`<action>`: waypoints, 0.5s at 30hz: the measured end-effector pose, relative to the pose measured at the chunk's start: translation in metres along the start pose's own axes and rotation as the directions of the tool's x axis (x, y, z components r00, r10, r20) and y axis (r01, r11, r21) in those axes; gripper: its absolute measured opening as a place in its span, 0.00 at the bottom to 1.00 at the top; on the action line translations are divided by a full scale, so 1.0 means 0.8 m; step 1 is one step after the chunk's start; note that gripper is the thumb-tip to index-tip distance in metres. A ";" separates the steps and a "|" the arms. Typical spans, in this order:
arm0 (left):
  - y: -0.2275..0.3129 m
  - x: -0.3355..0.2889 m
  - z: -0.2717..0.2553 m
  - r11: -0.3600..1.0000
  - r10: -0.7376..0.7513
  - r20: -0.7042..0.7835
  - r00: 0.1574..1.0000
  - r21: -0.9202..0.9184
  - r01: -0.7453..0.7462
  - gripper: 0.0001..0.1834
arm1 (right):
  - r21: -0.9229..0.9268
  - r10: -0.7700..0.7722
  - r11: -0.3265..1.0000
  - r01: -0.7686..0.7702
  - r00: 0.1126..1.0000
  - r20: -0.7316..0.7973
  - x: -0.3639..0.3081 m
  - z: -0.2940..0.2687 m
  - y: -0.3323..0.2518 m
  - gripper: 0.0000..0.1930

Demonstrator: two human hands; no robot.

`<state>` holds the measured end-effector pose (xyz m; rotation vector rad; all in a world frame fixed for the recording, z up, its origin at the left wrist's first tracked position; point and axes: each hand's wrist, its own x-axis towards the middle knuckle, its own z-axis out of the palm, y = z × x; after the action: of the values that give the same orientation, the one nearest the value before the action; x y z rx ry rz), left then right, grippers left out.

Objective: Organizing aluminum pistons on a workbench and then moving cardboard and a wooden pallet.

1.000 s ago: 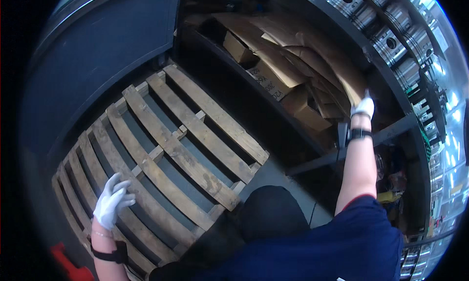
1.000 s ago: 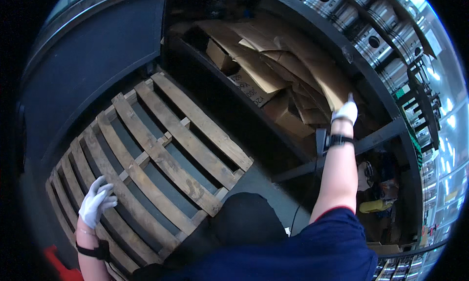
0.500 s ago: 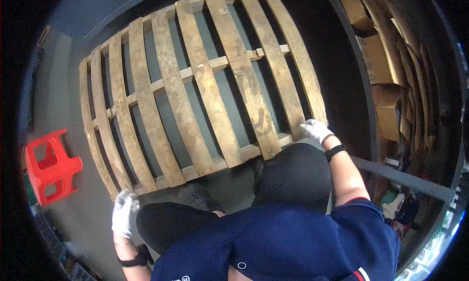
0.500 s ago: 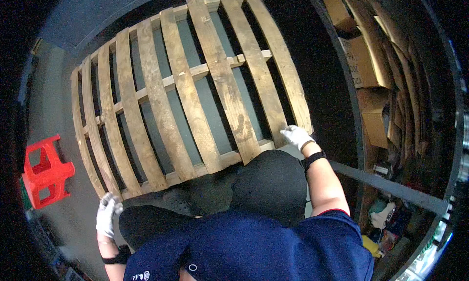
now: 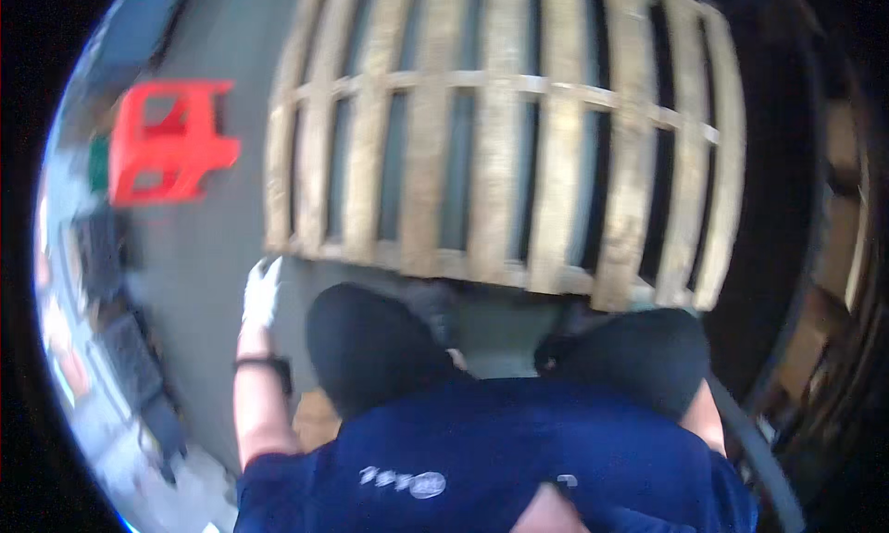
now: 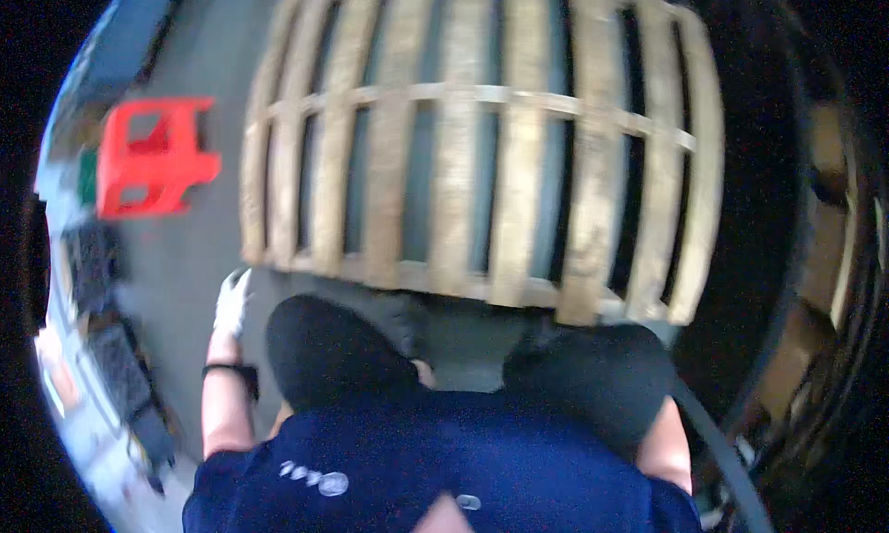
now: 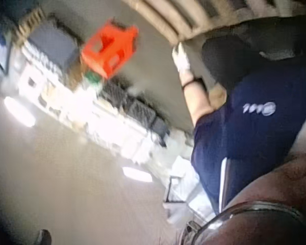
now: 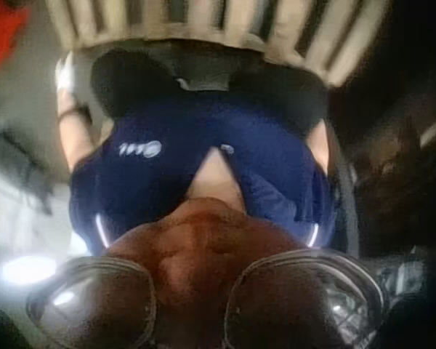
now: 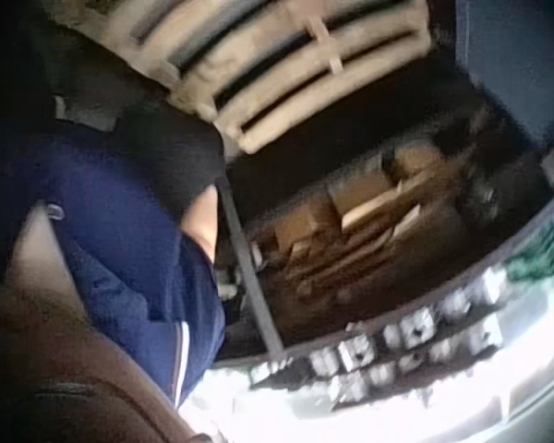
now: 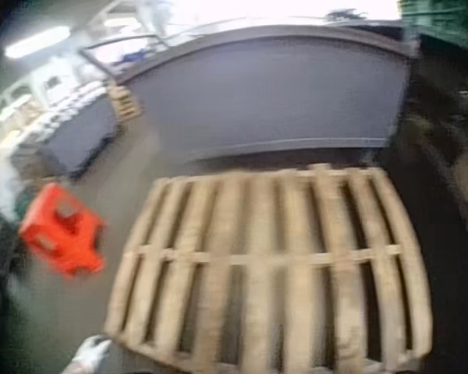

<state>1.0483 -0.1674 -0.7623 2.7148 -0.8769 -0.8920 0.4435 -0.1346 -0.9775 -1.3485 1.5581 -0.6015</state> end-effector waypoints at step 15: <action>-0.103 0.232 -0.023 0.965 -0.028 -0.173 0.984 0.253 0.072 0.52 | -0.210 0.119 0.977 -0.049 0.935 0.334 -0.022 0.089 -0.038 0.19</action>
<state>1.2197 -0.2077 -0.8649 2.9923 -0.9522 -0.5788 0.5191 -0.1114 -0.9761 -1.4383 1.4032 -0.1440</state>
